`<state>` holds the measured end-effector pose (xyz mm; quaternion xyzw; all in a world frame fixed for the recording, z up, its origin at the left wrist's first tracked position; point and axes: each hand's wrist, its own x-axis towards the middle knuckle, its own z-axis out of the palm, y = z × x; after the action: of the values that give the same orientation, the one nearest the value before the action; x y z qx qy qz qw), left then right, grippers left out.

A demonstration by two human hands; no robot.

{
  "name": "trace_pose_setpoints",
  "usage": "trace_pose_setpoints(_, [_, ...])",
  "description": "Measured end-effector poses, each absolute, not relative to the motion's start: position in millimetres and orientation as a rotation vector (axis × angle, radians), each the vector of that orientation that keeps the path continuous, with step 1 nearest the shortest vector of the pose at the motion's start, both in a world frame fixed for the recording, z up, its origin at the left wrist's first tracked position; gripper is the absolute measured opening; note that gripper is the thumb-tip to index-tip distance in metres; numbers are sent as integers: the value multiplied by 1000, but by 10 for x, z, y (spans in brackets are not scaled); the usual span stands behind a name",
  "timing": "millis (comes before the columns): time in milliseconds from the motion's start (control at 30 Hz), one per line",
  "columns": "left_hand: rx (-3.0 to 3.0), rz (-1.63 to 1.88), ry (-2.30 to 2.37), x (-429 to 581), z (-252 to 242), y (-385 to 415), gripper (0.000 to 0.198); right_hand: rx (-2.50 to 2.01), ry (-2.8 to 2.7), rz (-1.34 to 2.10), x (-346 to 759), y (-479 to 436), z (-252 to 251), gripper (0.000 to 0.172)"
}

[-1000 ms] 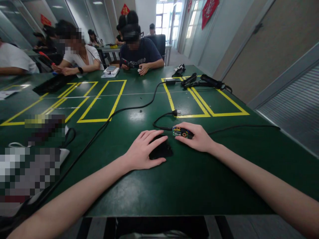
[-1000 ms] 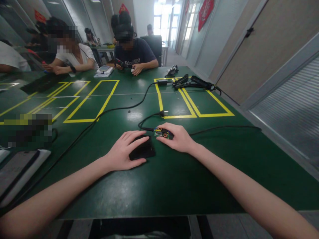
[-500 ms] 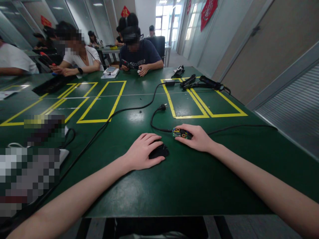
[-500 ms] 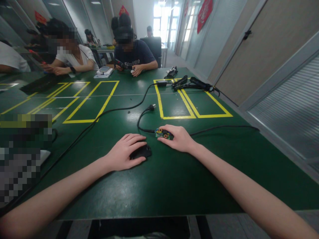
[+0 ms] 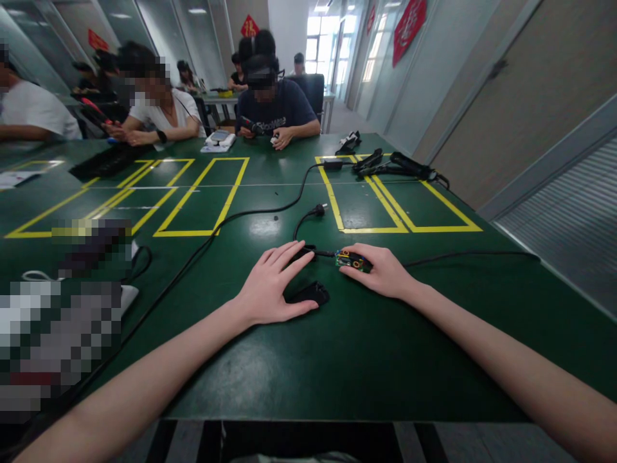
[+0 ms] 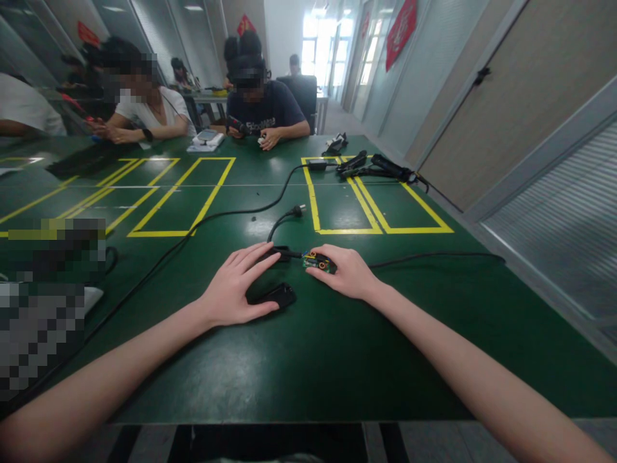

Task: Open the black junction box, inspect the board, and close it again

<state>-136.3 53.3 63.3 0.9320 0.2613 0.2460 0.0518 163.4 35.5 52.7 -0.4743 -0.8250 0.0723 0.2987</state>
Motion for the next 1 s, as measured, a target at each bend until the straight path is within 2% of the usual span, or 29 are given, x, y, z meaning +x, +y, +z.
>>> trace_pose_setpoints(167, [2805,701,886,-1366,565,558,70,-1260,-2201,202,1647,354,535,28])
trace_pose_setpoints(367, [2777,793,913,-1365,560,606,77,-1136,-2200,258,1381,327,596,32])
trace_pose_setpoints(433, [2786,834,886,-1369,569,628,64,-1056,-2245,304,1191,318,622,36])
trace_pose_setpoints(533, [2823,876,855,-1397,582,684,33,-909,-2388,257,980,354,642,34])
trace_pose_setpoints(767, [2778,667,936,-1491,604,844,30,-1128,-2233,34,1205,425,570,28])
trace_pose_setpoints(900, [2823,670,979,-1483,559,870,38,-924,-2355,-32,1241,155,527,30])
trace_pose_setpoints(1000, [2763,679,1049,-1458,510,869,41,-768,-2499,-28,1108,-38,505,18])
